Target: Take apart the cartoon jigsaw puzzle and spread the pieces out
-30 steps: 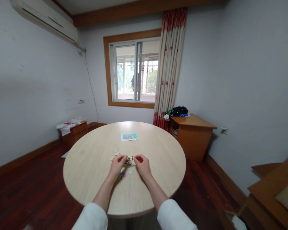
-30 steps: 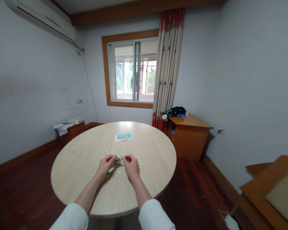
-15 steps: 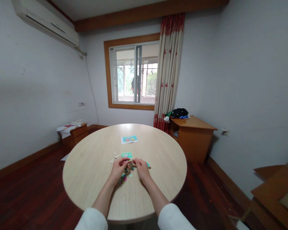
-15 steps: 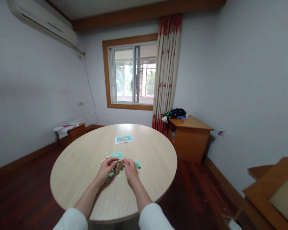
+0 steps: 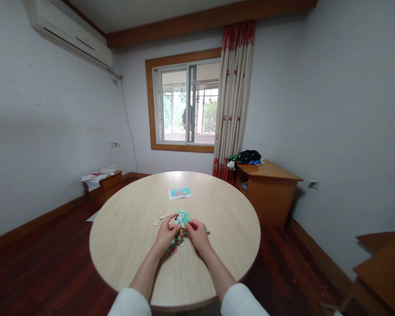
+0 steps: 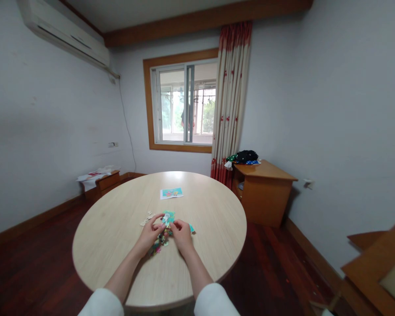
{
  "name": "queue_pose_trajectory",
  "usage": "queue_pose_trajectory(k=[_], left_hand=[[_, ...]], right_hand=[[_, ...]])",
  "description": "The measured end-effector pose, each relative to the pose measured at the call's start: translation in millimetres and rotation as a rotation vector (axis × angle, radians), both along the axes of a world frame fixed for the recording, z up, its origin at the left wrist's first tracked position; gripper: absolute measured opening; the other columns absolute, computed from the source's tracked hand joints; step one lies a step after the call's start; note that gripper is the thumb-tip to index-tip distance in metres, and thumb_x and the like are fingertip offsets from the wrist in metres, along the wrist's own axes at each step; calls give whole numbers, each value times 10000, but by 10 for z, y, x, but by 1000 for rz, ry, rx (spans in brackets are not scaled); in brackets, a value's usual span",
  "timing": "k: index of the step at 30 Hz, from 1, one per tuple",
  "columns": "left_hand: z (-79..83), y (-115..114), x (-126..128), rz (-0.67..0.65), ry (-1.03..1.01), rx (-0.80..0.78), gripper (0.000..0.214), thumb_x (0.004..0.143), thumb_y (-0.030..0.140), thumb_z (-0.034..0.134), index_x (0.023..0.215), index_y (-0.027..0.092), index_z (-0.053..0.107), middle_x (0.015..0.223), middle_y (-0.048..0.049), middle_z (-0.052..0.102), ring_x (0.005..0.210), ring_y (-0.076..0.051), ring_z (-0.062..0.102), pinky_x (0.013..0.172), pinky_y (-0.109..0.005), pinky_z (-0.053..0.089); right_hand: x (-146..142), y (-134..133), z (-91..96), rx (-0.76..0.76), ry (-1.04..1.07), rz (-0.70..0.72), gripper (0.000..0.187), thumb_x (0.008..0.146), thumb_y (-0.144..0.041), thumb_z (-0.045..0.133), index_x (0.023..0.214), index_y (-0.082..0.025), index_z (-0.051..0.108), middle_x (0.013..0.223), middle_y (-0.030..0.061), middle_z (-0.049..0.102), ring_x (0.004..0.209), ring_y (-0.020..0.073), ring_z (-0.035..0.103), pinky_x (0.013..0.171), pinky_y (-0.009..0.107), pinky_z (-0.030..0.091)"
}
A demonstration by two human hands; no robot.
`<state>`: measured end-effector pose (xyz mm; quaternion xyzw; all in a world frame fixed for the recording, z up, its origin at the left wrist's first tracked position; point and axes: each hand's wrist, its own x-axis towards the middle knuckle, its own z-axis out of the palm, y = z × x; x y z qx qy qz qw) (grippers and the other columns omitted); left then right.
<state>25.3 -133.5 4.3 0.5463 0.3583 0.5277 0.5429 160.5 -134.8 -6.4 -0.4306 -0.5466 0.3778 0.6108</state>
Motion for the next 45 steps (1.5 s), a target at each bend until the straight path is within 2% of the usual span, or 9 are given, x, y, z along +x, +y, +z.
queue_pose_trajectory(k=[3,10,16,23,28,32,36,40,45], left_hand=[[-17,26,-1,33,-1,-20,714,587,438,768,1180,113,538,640,-17,672,579,-162,621,603,-287,488],[-11,57,-29,96,-10,18,316,572,375,768,753,130,682,696,-57,693,690,-175,629,647,-270,473],[48,20,-30,153,-9,2,299,566,372,758,742,141,681,714,-44,673,677,-163,606,577,-244,466],[-8,93,-39,248,-20,-36,378,513,407,770,746,131,660,656,-31,657,580,-141,573,487,-228,437],[-42,139,-42,279,-62,-39,383,498,410,779,726,136,640,612,-22,647,568,-138,577,515,-238,444],[-41,138,-48,318,-56,4,351,471,389,794,655,138,631,626,-20,642,607,-132,578,587,-245,457],[-34,121,-62,290,-47,-41,358,492,407,783,668,143,617,647,-19,630,605,-139,570,561,-250,451],[-37,104,-57,237,-59,-41,365,491,406,780,657,153,575,635,1,615,597,-130,570,552,-237,447],[-45,75,-21,100,-79,-72,414,529,444,756,722,186,497,584,38,591,523,-125,565,521,-250,455]], right_hand=[[-3,4,-6,12,15,10,219,690,-361,604,660,-150,656,653,36,659,627,164,558,633,285,424],[9,50,-40,17,79,0,233,655,-357,633,750,-153,690,759,72,709,716,203,627,699,321,479],[29,103,-82,-9,64,-94,244,663,-396,599,697,-162,658,706,60,693,665,192,616,641,306,481],[-54,196,-122,-69,99,-75,268,642,-405,576,747,-167,641,614,27,645,522,164,585,479,262,437],[-65,196,-77,-36,65,-122,256,655,-361,546,768,-164,665,575,0,603,498,129,525,455,233,400],[-44,195,-57,-141,161,-116,262,615,-386,570,741,-164,629,528,-17,573,450,122,502,387,215,345],[-26,192,-62,-157,201,-105,291,601,-403,598,753,-156,624,540,-15,585,469,124,526,425,221,380],[-7,162,-57,-44,75,-149,260,640,-398,610,720,-156,659,631,12,643,598,140,559,572,252,444],[-2,148,-56,-13,17,-130,238,648,-384,625,690,-154,671,677,21,673,669,159,571,681,285,457]])
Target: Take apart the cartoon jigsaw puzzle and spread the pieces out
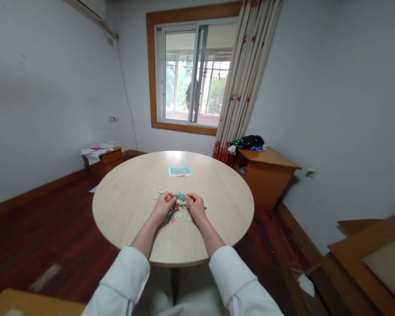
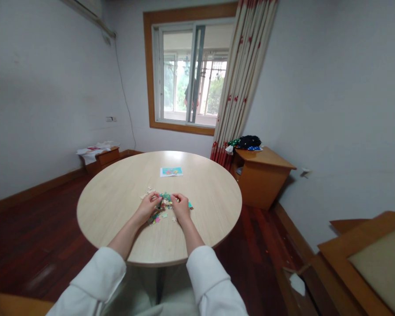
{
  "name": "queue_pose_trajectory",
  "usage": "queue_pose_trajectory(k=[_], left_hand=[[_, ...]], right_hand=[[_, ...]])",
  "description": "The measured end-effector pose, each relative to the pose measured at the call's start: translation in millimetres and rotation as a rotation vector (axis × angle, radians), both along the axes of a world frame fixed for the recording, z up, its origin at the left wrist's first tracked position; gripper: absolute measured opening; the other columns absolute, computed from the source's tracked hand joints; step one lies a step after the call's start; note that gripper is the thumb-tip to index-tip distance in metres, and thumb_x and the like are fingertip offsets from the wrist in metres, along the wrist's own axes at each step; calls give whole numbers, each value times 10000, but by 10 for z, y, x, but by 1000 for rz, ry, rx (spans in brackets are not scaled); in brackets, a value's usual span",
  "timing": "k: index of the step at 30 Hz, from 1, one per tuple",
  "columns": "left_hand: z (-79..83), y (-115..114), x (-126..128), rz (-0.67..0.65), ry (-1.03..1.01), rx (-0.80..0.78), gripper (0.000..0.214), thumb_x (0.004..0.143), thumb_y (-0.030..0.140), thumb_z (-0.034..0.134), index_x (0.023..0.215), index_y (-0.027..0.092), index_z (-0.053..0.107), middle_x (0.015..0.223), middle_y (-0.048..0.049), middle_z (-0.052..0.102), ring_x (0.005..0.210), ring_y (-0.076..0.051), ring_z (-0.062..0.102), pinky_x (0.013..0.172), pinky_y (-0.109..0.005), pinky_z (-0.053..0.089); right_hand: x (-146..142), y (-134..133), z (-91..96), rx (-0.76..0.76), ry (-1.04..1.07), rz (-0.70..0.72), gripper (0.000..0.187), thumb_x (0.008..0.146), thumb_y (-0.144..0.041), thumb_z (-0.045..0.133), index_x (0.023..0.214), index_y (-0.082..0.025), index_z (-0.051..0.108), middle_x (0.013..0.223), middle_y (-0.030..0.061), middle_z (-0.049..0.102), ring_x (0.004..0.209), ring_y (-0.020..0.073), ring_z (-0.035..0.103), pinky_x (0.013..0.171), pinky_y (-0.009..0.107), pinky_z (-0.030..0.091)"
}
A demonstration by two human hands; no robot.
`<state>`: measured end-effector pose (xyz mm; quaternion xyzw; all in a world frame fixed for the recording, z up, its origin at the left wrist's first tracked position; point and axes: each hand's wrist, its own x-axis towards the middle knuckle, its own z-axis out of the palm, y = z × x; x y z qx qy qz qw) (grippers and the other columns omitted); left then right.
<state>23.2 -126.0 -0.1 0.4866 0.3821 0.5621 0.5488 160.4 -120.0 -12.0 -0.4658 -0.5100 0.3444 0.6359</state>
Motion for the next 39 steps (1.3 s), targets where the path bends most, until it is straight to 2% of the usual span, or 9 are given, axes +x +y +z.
queue_pose_trajectory(k=[7,13,22,26,29,34,39], left_hand=[[8,11,-12,42,18,11,395,511,382,770,726,180,506,579,40,601,501,-109,557,509,-225,423],[1,44,-32,99,59,29,357,479,318,790,746,133,643,647,-18,661,586,-139,590,583,-253,445],[-2,64,-38,143,44,10,423,434,385,819,750,143,676,692,-33,691,642,-164,614,634,-283,471],[2,48,-37,126,34,-13,459,434,412,817,769,145,655,661,-21,681,587,-150,604,590,-270,466],[4,37,-40,128,27,-38,467,440,423,812,772,149,631,595,-1,653,514,-132,574,521,-249,438],[16,23,-43,123,16,-31,432,457,413,805,747,154,615,573,2,643,505,-124,562,515,-238,428],[18,28,-44,138,20,8,406,442,397,813,709,153,629,613,-5,644,548,-127,568,552,-246,439]], right_hand=[[-18,-16,2,1,-17,112,210,631,-357,646,667,-151,665,629,10,652,605,139,552,626,269,440],[-22,-51,28,-75,34,235,220,635,-372,638,646,-152,633,546,-11,596,535,123,521,549,255,441],[-21,13,-24,-43,-10,114,211,641,-368,616,638,-158,636,565,-5,624,566,131,547,573,256,446],[-17,9,-21,-23,-45,74,236,679,-369,598,741,-166,700,779,56,719,754,184,628,710,303,486],[-18,-10,6,2,-56,45,280,706,-391,594,834,-175,720,932,84,720,880,202,633,753,310,488],[-20,-38,23,42,-185,86,239,675,-390,643,711,-160,698,809,72,681,782,181,610,637,260,467],[7,-39,18,40,-219,104,200,683,-358,630,676,-165,680,765,44,668,764,169,594,628,250,453]])
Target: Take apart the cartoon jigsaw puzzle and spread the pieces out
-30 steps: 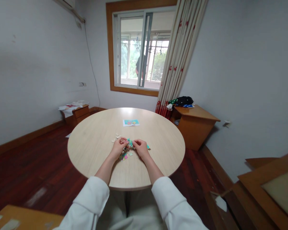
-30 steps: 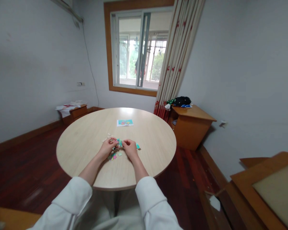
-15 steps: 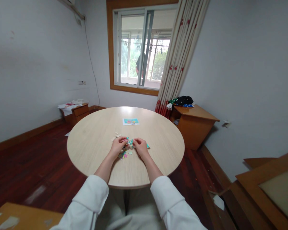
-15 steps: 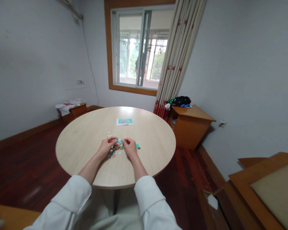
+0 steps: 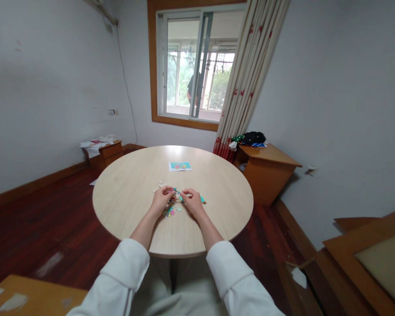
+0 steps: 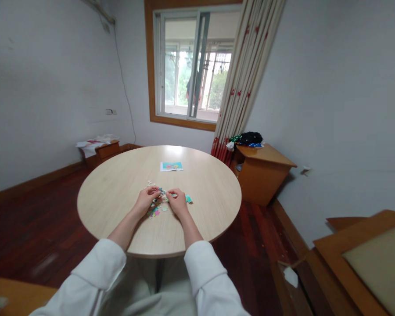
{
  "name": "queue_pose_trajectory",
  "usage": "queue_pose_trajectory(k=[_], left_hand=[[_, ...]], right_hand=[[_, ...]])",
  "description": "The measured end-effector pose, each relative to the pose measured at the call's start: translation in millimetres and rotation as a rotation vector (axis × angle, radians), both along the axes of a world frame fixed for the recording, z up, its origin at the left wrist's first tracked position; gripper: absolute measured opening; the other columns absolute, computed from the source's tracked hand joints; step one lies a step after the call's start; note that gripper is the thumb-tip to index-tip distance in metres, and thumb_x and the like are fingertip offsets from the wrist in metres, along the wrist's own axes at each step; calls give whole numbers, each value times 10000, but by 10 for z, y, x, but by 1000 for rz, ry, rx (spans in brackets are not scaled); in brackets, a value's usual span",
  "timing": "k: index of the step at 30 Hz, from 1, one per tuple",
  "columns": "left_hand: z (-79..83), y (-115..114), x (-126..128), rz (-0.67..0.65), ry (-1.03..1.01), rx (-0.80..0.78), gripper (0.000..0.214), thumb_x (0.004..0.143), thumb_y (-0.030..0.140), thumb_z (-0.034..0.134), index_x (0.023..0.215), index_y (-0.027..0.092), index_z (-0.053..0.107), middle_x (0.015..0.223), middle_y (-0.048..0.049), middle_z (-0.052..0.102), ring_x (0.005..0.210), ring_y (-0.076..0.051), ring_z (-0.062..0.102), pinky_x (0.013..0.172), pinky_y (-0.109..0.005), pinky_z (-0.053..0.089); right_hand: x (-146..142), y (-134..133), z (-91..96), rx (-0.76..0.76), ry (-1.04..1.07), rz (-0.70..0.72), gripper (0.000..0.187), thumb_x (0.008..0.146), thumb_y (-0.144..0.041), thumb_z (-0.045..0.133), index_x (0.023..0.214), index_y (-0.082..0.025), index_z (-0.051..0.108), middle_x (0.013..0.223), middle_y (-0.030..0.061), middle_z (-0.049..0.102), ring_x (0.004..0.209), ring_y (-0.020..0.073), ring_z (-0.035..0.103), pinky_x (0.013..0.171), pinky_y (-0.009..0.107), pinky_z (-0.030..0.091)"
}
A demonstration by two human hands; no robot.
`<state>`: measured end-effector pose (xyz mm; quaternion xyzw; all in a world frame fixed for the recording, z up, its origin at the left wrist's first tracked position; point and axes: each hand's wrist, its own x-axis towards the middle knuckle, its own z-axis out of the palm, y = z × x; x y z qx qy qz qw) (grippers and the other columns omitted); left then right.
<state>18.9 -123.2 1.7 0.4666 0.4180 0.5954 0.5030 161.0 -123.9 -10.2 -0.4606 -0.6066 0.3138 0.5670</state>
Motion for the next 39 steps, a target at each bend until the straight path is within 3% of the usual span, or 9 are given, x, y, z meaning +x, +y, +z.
queue_pose_trajectory(k=[10,18,24,27,30,36,39], left_hand=[[-24,18,-18,12,38,18,384,498,383,796,783,143,707,699,-37,685,619,-157,595,603,-276,463],[0,-7,-7,-15,129,80,284,519,344,790,698,141,705,691,-53,692,653,-175,617,601,-269,468],[-18,-1,2,-42,44,11,416,502,415,802,784,123,708,719,-63,705,588,-163,614,522,-271,491],[-12,-11,3,-55,42,2,429,505,417,804,795,121,695,707,-52,704,563,-145,608,503,-256,495],[-5,-20,7,-90,48,16,386,534,394,795,785,122,690,692,-44,702,552,-141,608,495,-253,502],[-12,-11,26,-108,94,5,305,638,272,753,889,107,698,697,-49,715,534,-139,619,510,-258,519],[-21,-4,33,-78,56,-51,272,723,205,683,975,106,667,750,-66,729,544,-130,625,531,-261,535]], right_hand=[[-26,-7,13,3,42,-41,236,731,-325,599,861,-180,732,932,82,707,874,192,628,675,275,475],[-52,-28,6,20,-15,59,195,704,-336,636,743,-162,714,777,60,710,752,182,628,656,275,463],[-31,19,-39,-7,-15,8,200,713,-320,607,740,-146,701,740,58,711,707,178,620,661,283,463],[-27,31,-38,-25,11,-23,224,726,-321,590,795,-148,713,818,74,726,765,188,635,695,294,473],[-33,33,-32,-19,39,-33,284,740,-363,590,880,-153,718,938,94,722,844,194,640,710,292,479],[-32,51,-69,25,-39,-46,215,729,-351,609,740,-161,710,785,63,699,756,181,621,638,268,467],[-16,68,-85,16,-35,-95,227,765,-330,560,772,-164,714,810,67,707,777,186,624,677,285,477]])
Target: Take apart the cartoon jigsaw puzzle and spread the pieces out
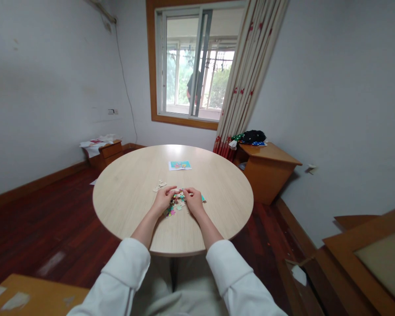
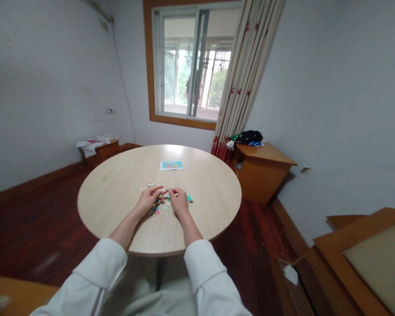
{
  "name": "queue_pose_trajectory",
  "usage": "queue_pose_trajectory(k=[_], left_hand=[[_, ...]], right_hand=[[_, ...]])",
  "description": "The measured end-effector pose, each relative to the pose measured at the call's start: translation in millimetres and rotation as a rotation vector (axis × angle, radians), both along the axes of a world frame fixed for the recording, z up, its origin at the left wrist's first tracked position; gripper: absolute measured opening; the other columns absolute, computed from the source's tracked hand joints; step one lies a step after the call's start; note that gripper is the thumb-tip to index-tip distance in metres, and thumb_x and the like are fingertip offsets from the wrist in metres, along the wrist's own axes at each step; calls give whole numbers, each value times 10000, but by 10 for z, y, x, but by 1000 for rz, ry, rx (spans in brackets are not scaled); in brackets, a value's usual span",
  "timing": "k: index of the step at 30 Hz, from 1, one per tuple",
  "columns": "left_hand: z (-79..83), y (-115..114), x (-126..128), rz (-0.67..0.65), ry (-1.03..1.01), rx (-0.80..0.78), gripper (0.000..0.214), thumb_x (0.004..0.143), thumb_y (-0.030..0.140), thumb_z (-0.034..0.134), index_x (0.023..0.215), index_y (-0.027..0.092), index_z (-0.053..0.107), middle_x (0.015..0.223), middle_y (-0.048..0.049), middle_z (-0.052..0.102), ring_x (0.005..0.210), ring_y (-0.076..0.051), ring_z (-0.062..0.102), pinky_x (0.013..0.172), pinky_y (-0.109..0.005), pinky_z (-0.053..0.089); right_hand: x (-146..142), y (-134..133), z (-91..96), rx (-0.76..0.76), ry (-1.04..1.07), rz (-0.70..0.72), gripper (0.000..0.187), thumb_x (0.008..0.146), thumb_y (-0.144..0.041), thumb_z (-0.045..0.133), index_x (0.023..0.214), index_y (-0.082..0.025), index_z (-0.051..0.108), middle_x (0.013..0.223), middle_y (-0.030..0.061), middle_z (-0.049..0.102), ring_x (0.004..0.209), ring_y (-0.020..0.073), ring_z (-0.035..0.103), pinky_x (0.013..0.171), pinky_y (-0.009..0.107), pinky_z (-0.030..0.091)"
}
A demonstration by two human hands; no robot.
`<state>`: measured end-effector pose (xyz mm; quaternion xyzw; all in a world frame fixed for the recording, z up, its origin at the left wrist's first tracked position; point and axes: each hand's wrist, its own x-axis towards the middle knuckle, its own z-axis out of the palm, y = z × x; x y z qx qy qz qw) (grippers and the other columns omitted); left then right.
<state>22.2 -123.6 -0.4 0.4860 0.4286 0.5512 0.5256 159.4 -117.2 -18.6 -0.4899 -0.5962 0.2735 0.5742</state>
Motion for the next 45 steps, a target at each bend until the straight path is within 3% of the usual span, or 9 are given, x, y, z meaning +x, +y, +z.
queue_pose_trajectory(k=[6,12,16,22,27,32,36,40,45], left_hand=[[-2,23,-25,17,-170,-104,241,787,152,597,1024,112,619,873,-105,727,567,-106,621,555,-255,538],[7,53,-83,-29,-326,-121,332,684,49,625,1008,126,627,930,-107,704,726,-138,659,681,-280,549],[12,48,-85,-64,-377,-110,397,641,-6,617,1010,141,626,959,-108,693,849,-163,669,808,-312,538],[16,18,-79,-126,-346,-75,405,625,35,677,1007,157,620,1007,-114,686,964,-197,651,780,-293,529],[7,4,-84,-151,-302,-89,396,656,103,709,1034,173,614,957,-102,707,839,-177,671,689,-277,535],[-15,55,-60,-23,-303,-48,330,670,122,703,982,157,602,845,-70,714,760,-148,664,711,-287,526],[-56,124,-76,142,-283,2,251,652,104,665,895,140,611,829,-54,697,767,-139,654,774,-304,510],[-94,162,-118,260,-199,72,187,640,157,634,826,137,635,885,-70,683,862,-169,643,809,-310,491],[-97,170,-142,340,-29,148,152,667,151,559,796,157,641,887,-76,690,908,-187,633,854,-326,476]], right_hand=[[-9,-31,39,17,-24,-38,268,789,-306,557,969,-167,699,1003,101,684,916,196,612,744,300,483],[-59,-123,76,140,-282,4,146,750,-297,673,658,-191,632,787,27,607,844,171,551,822,308,432],[-76,-144,62,147,-364,76,81,730,-250,705,699,-196,654,844,34,605,889,176,543,853,319,413],[-74,-122,46,148,-368,133,78,790,-215,637,718,-190,656,834,32,642,877,161,570,850,305,412],[-74,-108,50,114,-385,131,169,827,-220,570,677,-186,643,756,19,642,775,143,575,762,271,421],[-33,-60,15,63,-405,-74,208,838,-246,524,695,-172,656,738,45,644,723,157,561,710,275,418],[-13,-57,-4,1,-471,-201,175,806,-179,525,850,-161,692,891,93,673,865,197,580,800,313,415],[-46,-114,17,-36,-625,-165,257,772,-266,620,1007,-187,684,1036,108,651,984,240,561,873,358,378],[-46,-115,10,-40,-678,-126,188,798,-246,608,956,-203,701,1027,99,640,962,230,549,853,350,369]])
